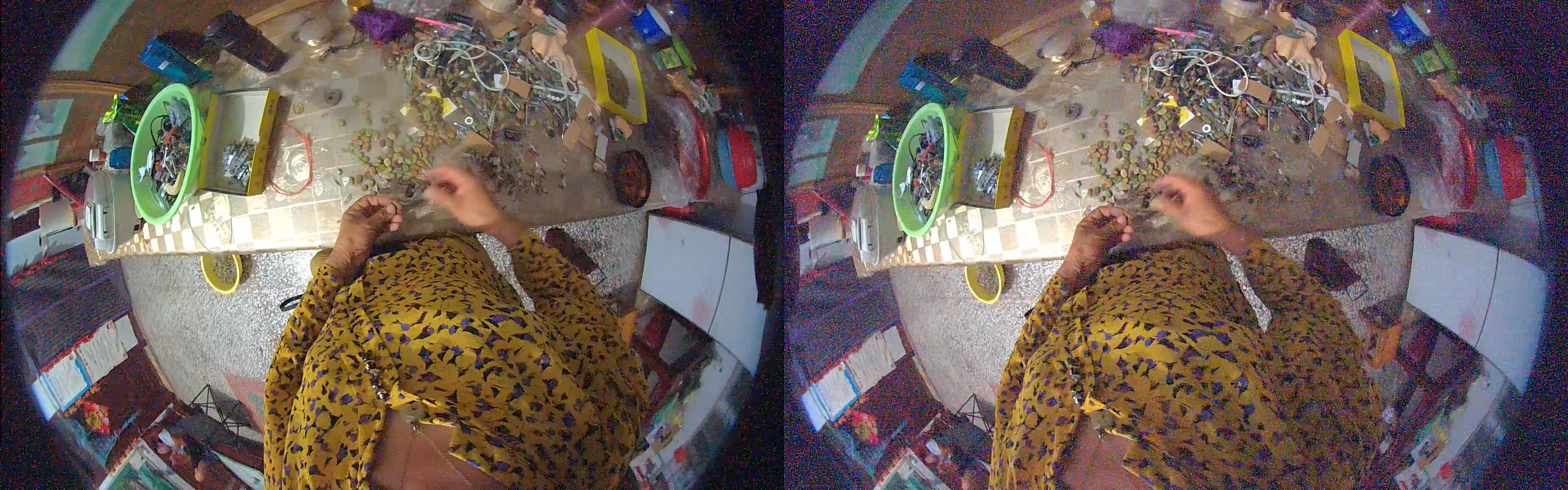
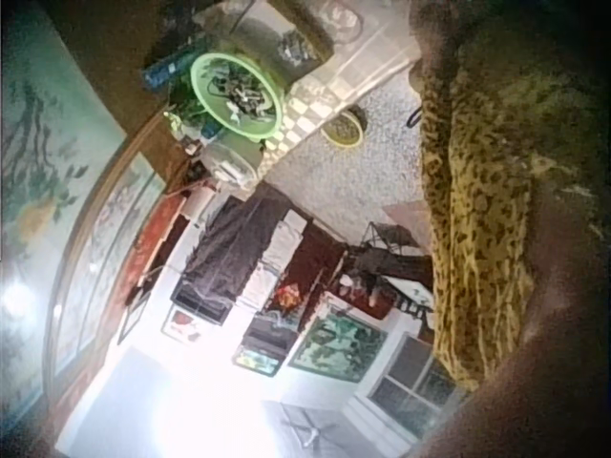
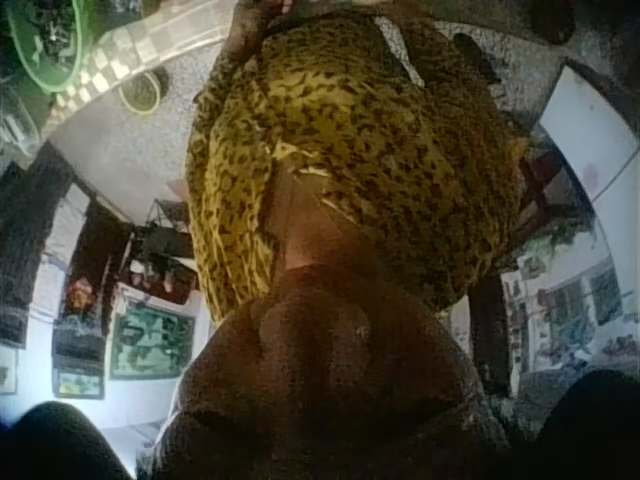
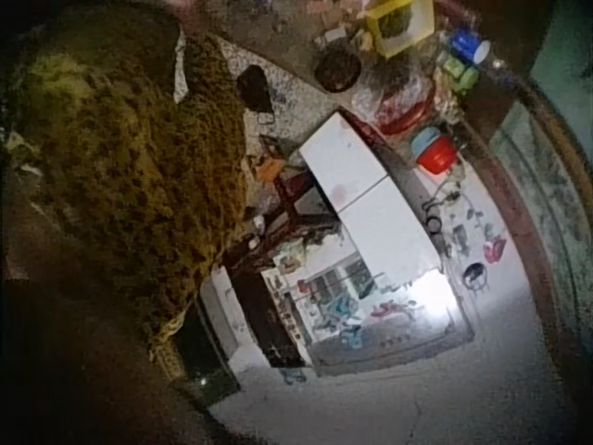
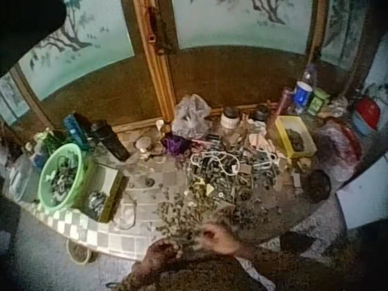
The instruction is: The person sorts through a pile of various hardware components, wires, and small miscellaneous items on a table by hand, placing selected items into containers or separate piles.
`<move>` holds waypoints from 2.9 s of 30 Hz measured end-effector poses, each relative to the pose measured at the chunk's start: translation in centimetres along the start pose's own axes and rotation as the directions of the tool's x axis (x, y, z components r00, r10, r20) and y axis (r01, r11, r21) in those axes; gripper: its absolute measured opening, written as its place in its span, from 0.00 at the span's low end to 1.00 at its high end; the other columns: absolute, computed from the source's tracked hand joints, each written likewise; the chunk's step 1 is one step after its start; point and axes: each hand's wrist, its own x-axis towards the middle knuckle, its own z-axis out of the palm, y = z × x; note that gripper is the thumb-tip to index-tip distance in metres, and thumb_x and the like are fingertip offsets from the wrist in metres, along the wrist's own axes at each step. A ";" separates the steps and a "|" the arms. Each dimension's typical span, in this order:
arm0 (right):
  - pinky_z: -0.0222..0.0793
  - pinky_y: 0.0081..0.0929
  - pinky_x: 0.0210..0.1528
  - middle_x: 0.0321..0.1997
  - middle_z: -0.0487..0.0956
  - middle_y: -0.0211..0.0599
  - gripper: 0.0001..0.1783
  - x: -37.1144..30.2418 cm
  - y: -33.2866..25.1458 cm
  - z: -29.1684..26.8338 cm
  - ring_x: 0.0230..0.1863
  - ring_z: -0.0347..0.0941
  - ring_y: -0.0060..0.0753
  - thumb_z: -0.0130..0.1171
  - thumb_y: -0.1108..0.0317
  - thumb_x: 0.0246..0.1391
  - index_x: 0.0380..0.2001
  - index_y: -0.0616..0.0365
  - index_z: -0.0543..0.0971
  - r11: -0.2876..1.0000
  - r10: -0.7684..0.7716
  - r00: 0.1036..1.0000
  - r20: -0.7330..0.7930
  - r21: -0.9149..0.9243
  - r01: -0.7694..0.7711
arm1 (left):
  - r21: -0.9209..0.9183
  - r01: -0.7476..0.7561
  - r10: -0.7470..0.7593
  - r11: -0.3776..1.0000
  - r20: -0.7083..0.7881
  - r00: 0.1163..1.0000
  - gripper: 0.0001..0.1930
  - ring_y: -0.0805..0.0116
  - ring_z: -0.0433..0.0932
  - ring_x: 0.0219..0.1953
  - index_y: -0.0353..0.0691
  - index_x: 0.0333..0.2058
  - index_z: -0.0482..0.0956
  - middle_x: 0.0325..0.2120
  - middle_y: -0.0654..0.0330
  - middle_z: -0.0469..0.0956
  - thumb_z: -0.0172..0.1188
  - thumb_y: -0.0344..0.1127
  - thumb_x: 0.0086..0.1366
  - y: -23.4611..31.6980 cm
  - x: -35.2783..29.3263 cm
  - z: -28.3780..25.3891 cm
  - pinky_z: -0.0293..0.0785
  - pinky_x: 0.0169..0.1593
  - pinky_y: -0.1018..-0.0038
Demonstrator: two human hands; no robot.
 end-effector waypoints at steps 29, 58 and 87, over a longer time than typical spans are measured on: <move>0.61 0.16 0.21 0.20 0.71 0.27 0.10 -1.9 0.9 0.6 0.18 0.64 0.16 0.48 0.64 0.54 0.28 0.61 0.70 0.818 0.358 0.934 -0.010 0.486 -0.308 | 0.203 -0.044 0.028 0.978 0.078 0.997 0.08 0.75 0.69 0.24 0.35 0.34 0.67 0.24 0.61 0.72 0.52 0.31 0.57 -1.3 0.4 0.5 0.68 0.30 0.81; 0.65 0.22 0.27 0.29 0.73 0.32 0.13 -11.1 12.9 -31.8 0.26 0.69 0.24 0.54 0.62 0.49 0.36 0.58 0.72 0.846 0.118 0.261 -0.958 -0.041 -0.531 | 0.726 -0.201 0.320 0.658 -0.028 0.947 0.09 0.65 0.74 0.27 0.34 0.32 0.69 0.24 0.55 0.75 0.55 0.32 0.54 -2.5 2.5 -6.6 0.69 0.31 0.74; 0.64 0.30 0.36 0.33 0.71 0.38 0.08 8.4 1.4 -1.8 0.36 0.68 0.42 0.53 0.73 0.44 0.30 0.56 0.76 0.764 -0.058 0.993 0.101 -0.636 0.109 | 0.853 -0.138 0.431 0.503 -0.110 0.896 0.10 0.56 0.74 0.30 0.37 0.31 0.68 0.25 0.52 0.74 0.55 0.34 0.51 -1.5 1.4 -4.2 0.69 0.34 0.69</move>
